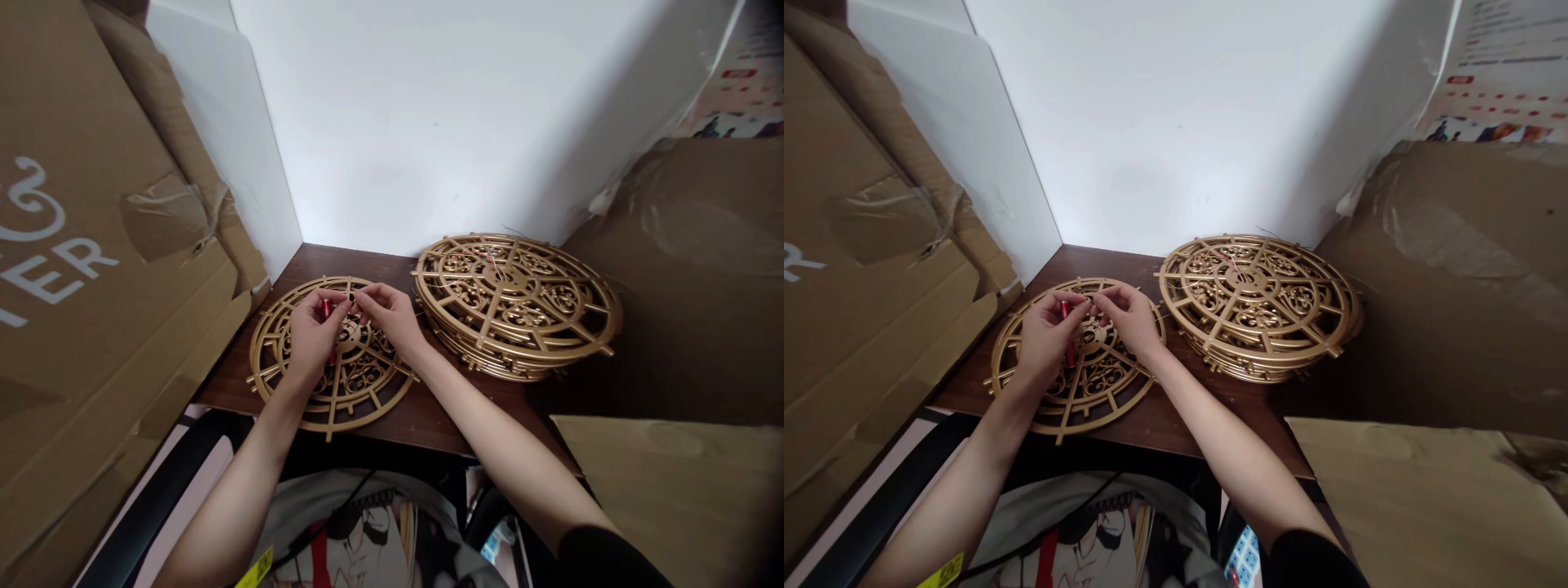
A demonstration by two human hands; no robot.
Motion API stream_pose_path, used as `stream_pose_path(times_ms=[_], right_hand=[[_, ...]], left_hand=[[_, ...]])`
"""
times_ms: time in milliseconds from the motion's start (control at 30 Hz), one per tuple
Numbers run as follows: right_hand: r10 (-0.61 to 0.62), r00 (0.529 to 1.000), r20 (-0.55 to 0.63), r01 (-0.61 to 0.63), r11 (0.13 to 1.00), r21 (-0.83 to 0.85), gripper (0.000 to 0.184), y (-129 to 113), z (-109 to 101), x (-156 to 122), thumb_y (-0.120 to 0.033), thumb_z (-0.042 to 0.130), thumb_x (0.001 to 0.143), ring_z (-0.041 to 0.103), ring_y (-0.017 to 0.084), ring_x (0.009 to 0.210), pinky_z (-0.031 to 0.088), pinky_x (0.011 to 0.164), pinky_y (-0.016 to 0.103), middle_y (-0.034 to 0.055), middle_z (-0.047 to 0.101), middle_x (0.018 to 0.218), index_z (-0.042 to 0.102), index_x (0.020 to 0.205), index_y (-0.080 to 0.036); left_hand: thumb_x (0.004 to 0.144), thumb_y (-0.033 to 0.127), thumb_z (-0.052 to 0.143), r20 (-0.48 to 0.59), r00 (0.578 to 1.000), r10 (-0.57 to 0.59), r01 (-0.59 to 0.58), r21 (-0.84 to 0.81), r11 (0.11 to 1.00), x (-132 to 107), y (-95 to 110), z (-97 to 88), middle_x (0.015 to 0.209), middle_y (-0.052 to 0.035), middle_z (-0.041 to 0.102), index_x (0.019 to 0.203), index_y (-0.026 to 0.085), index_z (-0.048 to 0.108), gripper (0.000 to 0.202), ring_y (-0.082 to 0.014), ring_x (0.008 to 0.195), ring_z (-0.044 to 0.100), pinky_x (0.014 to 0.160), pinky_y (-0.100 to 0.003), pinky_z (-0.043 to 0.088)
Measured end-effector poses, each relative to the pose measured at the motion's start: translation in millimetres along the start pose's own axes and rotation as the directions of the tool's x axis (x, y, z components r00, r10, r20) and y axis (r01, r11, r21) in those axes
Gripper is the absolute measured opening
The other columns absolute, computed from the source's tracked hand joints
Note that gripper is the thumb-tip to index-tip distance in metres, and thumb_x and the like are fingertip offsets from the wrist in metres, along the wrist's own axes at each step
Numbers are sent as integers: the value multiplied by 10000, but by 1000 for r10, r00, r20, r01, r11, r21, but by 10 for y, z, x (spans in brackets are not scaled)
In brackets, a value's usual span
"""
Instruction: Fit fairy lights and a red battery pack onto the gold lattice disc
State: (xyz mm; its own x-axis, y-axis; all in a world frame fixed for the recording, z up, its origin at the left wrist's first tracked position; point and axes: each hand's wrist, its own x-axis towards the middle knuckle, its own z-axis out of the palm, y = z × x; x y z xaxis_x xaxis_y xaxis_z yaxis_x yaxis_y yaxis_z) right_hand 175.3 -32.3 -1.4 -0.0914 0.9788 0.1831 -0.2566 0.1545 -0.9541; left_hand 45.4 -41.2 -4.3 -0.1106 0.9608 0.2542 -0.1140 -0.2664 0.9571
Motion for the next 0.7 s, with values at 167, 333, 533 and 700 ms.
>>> stream_pose_path(times_ms=[167, 333, 533, 700], right_hand=[[22, 1000, -16, -22, 1000, 10, 316, 5, -5, -1, -441, 722, 712, 536, 75, 511, 416, 505, 207, -19, 648, 653, 583, 794, -169], [33, 999, 7, -33, 999, 13, 343, -14, 12, -21, -390, 819, 588, 551, 91, 579, 448, 554, 223, -18, 642, 668, 612, 742, -165], [61, 998, -9, -61, 998, -27, 302, -36, 17, -23, -362, 825, 570, 503, 79, 532, 404, 525, 218, -16, 630, 602, 664, 703, -144], [30, 999, -37, -31, 999, -17, 273, -35, 0, -20, -358, 800, 610, 471, 69, 519, 380, 510, 212, -33, 603, 591, 670, 722, -146]], left_hand=[[685, 243, 755, -11, 1000, 3, -3, 17, 1000, 6, -29, -17, 609, 25, 574, 801, 154, 643, 185, -53, 437, 408, 401, -173, 301], [684, 251, 753, -17, 1000, 18, -18, 10, 1000, -6, -23, -19, 573, 46, 532, 789, 157, 633, 185, -53, 422, 406, 389, -172, 300], [691, 247, 744, -10, 1000, 11, -11, -9, 1000, -45, -21, -32, 548, 58, 493, 787, 157, 625, 178, -45, 408, 376, 377, -170, 269], [789, 269, 640, 74, 997, 38, -34, -60, 998, -93, 27, -31, 650, 19, 542, 889, 154, 658, 153, -49, 439, 396, 387, -179, 287]])
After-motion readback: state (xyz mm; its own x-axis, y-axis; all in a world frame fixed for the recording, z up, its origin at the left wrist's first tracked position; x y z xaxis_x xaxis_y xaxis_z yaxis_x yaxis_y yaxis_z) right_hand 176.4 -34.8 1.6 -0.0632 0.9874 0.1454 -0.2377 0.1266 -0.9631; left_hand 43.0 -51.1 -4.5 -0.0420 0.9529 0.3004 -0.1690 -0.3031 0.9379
